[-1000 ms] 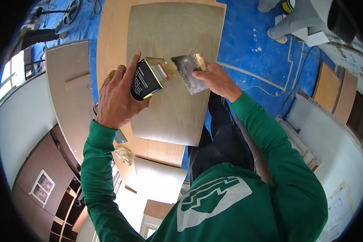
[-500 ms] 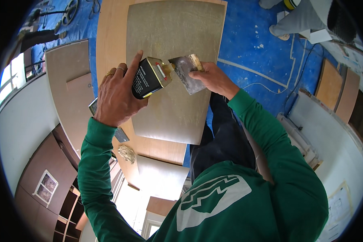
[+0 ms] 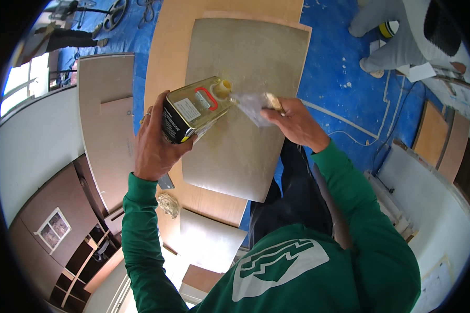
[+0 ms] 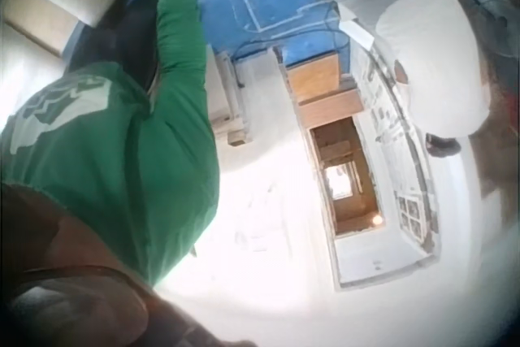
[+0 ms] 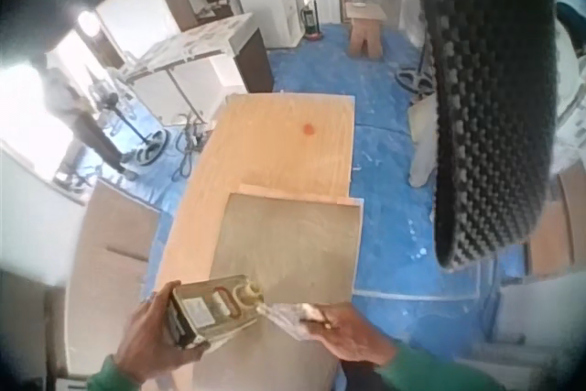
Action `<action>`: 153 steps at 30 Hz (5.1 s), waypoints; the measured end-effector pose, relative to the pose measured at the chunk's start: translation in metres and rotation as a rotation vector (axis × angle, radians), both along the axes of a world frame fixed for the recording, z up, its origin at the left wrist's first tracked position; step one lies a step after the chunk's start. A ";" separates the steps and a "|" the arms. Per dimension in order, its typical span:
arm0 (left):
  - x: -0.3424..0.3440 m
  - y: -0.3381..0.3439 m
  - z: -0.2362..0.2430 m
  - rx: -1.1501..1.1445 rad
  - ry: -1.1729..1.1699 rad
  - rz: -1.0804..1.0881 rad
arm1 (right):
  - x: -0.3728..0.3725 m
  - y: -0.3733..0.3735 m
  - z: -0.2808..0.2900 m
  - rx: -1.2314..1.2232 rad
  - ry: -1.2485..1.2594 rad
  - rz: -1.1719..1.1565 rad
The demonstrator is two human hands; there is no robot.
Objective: The person applies adhesive to a tile by pouring a liquid from a container onto the surface and then spreading it evenly with a metal scraper.
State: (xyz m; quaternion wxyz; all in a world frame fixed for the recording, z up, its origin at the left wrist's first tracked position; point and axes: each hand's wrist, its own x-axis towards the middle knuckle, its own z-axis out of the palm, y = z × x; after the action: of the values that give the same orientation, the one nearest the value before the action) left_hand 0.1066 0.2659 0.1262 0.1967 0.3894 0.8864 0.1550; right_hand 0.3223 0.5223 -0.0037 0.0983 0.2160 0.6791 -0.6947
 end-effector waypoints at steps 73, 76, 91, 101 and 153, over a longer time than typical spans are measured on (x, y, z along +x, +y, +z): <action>0.277 -0.197 -0.266 -0.467 -0.227 0.806 | -0.066 0.211 -0.133 1.502 0.146 0.140; 0.276 -0.195 -0.267 -0.446 -0.219 0.816 | -0.070 0.203 -0.138 1.516 0.121 0.189; 0.269 -0.182 -0.255 -0.480 -0.264 0.847 | -0.112 0.169 -0.145 1.611 0.186 0.149; 0.269 -0.181 -0.255 -0.498 -0.263 0.848 | -0.087 0.190 -0.127 1.513 -0.003 0.151; 0.279 -0.200 -0.256 -0.334 -0.283 0.862 | 0.054 -0.129 -0.127 1.619 0.064 0.576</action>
State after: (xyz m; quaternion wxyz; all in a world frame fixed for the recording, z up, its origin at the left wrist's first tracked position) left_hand 0.3857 0.0662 -0.1299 0.2931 -0.0750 0.9444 0.1291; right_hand 0.3766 0.3930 -0.1311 0.0674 0.0192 0.9963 0.0502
